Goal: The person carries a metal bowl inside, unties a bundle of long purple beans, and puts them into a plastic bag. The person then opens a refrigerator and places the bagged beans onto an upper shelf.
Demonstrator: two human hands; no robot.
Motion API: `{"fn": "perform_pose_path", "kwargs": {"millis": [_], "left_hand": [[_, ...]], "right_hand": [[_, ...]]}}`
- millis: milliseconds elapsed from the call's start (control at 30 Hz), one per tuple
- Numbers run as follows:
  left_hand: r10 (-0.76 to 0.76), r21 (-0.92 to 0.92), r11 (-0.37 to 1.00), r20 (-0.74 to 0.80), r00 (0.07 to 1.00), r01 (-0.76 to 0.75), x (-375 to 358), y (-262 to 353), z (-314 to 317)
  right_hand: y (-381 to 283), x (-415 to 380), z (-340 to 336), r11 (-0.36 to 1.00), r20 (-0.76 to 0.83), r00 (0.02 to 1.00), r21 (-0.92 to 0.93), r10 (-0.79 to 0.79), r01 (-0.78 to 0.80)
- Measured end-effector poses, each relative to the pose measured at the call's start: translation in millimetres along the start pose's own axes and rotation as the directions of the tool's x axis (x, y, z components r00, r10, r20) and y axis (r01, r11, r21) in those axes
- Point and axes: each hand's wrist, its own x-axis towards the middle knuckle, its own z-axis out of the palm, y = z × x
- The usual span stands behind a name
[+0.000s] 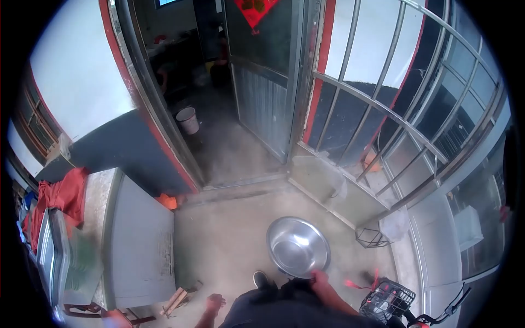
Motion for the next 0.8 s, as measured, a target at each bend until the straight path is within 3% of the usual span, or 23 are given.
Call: {"fn": "perform_pose_path", "kwargs": {"millis": [100,200,333,400,433,467,533,600,667,800], "left_hand": [[0.265,-0.011,0.964,0.114,0.957,-0.266,34.9,150.6,45.5],[0.329,-0.056,0.944,0.232,0.915,-0.325,71.5,262.9,101.4],[0.284,-0.233,0.945,0.234,0.93,-0.23,107.8,377.7,167.0],[0.281,-0.296,0.932,0.231,0.932,-0.208,135.6,424.9,188.6],[0.255,-0.295,0.937,0.205,0.945,-0.189,149.8,447.3,197.2],[0.214,-0.287,0.945,0.177,0.961,-0.158,159.9,462.2,200.4],[0.205,-0.303,0.94,0.126,0.971,-0.159,182.2,498.1,205.2],[0.183,-0.327,0.933,0.08,0.98,-0.148,205.1,520.9,210.6],[0.206,-0.386,0.907,0.049,0.977,-0.172,236.2,547.4,215.4],[0.041,-0.567,0.824,0.048,0.998,-0.007,273.8,613.9,220.7]], "right_hand": [[-34.8,-7.0,74.2,0.995,0.01,0.999,-0.083,-0.053,0.054],[-64.1,12.2,141.0,0.988,0.086,0.991,-0.108,-0.099,0.108],[-101.8,77.1,229.4,0.955,0.141,0.979,-0.235,-0.148,0.179],[-133.5,91.4,281.3,0.712,0.387,0.852,-0.481,-0.352,0.512],[-162.6,79.3,316.9,0.834,0.169,0.952,-0.461,-0.255,0.305],[-183.6,81.9,341.5,0.829,0.175,0.955,-0.474,-0.241,0.296],[-220.8,92.3,385.8,0.796,0.377,0.879,-0.413,-0.292,0.441],[-264.9,99.6,435.7,0.738,0.383,0.895,-0.531,-0.229,0.416],[-301.0,99.5,481.6,0.749,0.519,0.839,-0.488,-0.164,0.448],[-339.3,109.4,564.1,0.679,0.561,0.813,-0.538,-0.156,0.5]]}}
